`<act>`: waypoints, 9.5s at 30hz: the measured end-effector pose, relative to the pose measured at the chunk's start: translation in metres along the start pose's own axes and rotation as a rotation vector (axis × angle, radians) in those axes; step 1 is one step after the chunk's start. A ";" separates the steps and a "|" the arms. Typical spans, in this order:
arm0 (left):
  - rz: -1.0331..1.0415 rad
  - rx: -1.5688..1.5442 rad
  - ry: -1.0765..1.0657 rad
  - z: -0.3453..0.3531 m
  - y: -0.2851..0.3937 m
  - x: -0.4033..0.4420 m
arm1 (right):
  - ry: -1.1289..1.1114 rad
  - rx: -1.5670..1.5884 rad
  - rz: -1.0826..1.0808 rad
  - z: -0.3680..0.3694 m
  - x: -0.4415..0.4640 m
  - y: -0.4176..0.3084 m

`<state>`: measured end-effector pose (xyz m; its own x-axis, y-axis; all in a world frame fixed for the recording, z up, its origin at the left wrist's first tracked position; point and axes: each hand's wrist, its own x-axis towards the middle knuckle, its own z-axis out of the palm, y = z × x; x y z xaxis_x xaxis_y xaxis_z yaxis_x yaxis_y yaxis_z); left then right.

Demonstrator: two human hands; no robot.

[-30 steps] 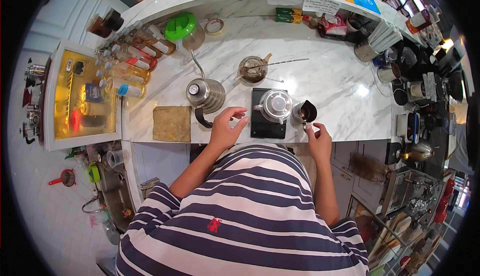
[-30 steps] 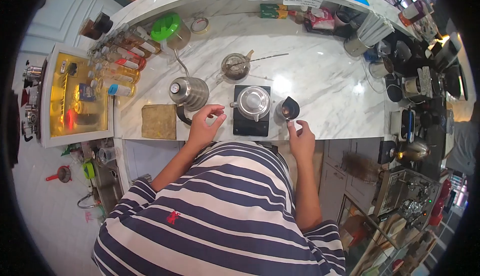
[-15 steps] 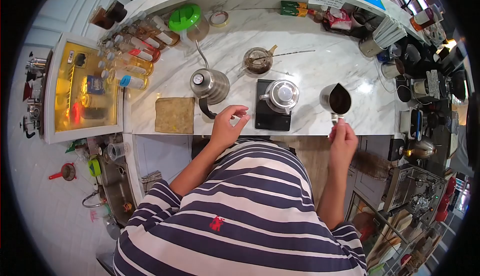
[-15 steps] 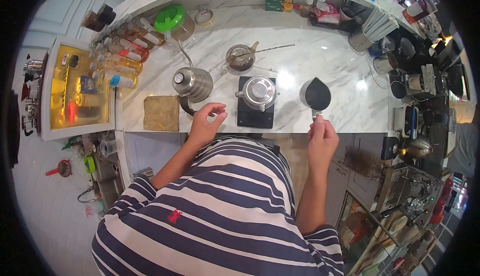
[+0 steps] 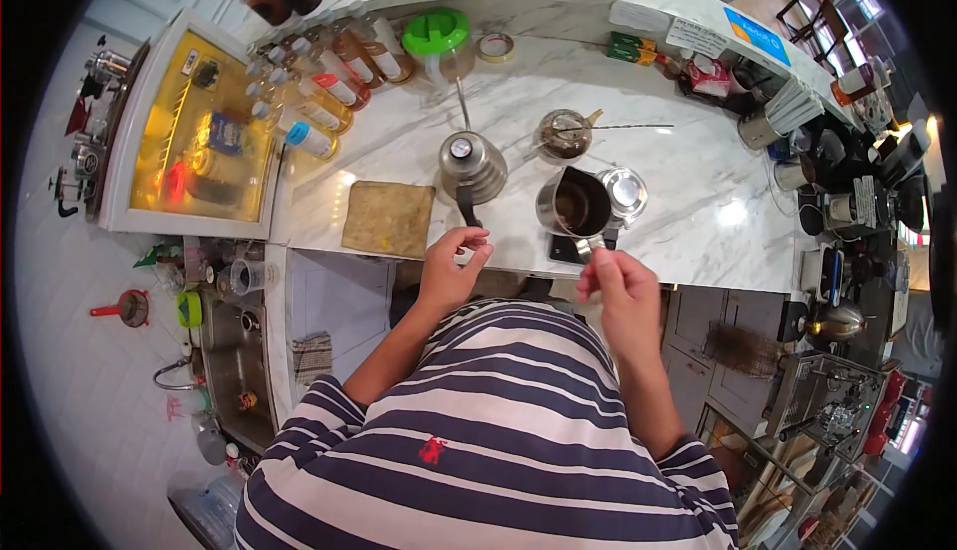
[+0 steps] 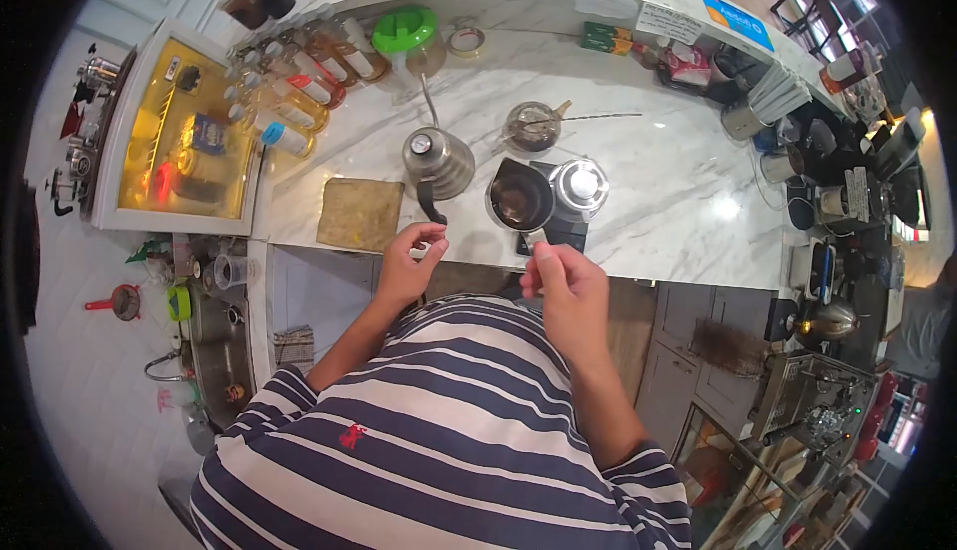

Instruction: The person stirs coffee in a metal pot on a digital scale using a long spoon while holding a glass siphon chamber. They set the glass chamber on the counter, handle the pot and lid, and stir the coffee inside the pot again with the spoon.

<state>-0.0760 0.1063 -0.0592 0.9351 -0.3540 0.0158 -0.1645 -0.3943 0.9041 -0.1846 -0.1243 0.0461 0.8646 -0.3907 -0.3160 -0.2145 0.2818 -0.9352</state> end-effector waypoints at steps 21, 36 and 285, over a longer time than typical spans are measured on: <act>-0.088 0.021 0.016 -0.101 -0.062 -0.090 | 0.245 0.071 0.153 0.059 0.065 0.207; -0.189 -0.031 -0.023 -0.092 -0.104 0.159 | 0.041 -0.394 -0.071 0.142 0.085 0.160; -0.084 -0.176 -0.077 0.133 0.060 0.090 | -0.418 -0.830 -0.617 -0.147 0.078 -0.121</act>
<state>-0.0436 -0.0620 -0.0601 0.9154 -0.3925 -0.0894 -0.0234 -0.2736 0.9616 -0.1578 -0.3178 0.1110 0.9791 0.1083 0.1724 0.2028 -0.5933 -0.7790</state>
